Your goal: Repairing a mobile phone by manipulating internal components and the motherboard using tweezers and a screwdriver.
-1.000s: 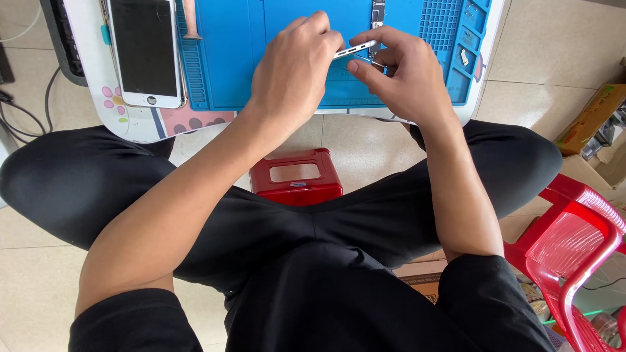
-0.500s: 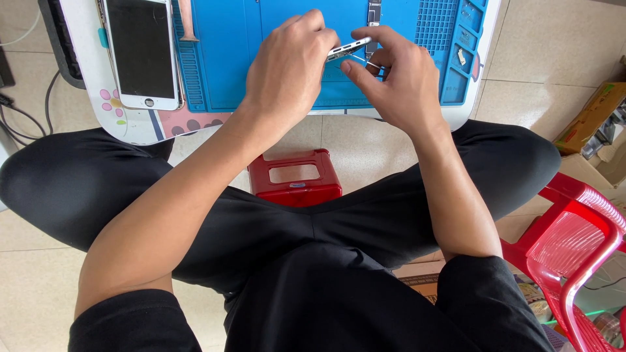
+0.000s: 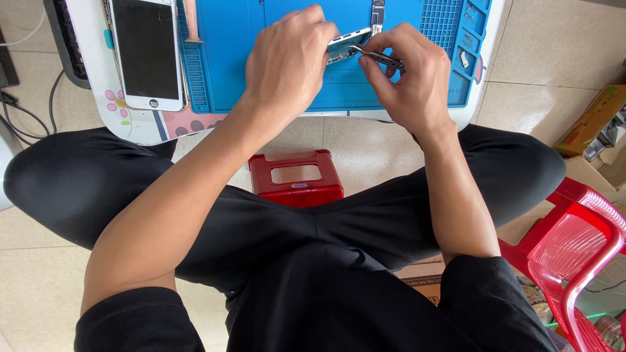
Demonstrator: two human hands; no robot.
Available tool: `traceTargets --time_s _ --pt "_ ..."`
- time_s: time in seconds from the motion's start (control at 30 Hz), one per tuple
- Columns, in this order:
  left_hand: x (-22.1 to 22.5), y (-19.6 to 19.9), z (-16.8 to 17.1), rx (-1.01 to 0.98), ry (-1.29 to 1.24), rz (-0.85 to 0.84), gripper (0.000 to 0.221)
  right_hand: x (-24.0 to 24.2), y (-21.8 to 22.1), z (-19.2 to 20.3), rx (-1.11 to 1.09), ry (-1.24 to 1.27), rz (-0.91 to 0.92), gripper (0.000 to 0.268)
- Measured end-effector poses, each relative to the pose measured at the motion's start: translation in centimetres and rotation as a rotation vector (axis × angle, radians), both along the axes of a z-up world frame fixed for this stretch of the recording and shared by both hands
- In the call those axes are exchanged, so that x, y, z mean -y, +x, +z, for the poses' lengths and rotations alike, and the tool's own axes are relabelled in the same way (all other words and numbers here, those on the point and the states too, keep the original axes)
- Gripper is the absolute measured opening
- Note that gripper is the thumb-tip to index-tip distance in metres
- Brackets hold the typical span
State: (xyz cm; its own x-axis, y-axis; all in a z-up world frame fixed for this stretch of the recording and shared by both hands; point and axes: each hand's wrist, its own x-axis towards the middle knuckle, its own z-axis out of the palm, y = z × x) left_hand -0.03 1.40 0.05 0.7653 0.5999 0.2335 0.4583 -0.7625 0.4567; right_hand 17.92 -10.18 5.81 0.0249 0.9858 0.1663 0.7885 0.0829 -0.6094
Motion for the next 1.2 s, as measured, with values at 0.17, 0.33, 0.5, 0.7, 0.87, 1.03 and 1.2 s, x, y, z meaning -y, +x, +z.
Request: traceTargets --time_s 0.17,0.33,0.5,0.7,0.87,1.03,1.2 --pt "-0.5 -0.2 -0.4 -0.023 0.081 0.008 0.018 0.0 -0.2 -1.1 -0.008 0.095 0.018 0.007" --pt "-1.2 -0.2 -0.2 -0.047 0.096 0.002 0.021 -0.2 -0.7 -2.3 0.021 0.096 -0.043 0.006" --pt "-1.3 -0.2 -0.3 -0.066 0.109 -0.011 0.026 -0.6 -1.3 -2.7 -0.003 0.095 0.008 0.007" --pt "-1.8 -0.3 -0.3 -0.044 0.044 -0.025 0.024 -0.5 -1.3 -1.7 0.036 0.151 -0.042 0.005" --pt "-2.1 -0.2 -0.8 0.000 -0.080 -0.011 0.020 -0.2 0.5 -2.1 -0.113 0.125 -0.198 0.013" --pt "-1.6 -0.6 2.9 0.185 -0.300 -0.047 0.015 -0.2 0.5 -3.0 -0.457 0.004 -0.189 0.028" --pt "-0.7 -1.0 5.5 0.454 -0.489 -0.135 0.014 0.0 -0.7 -1.6 -0.496 0.084 -0.211 0.028"
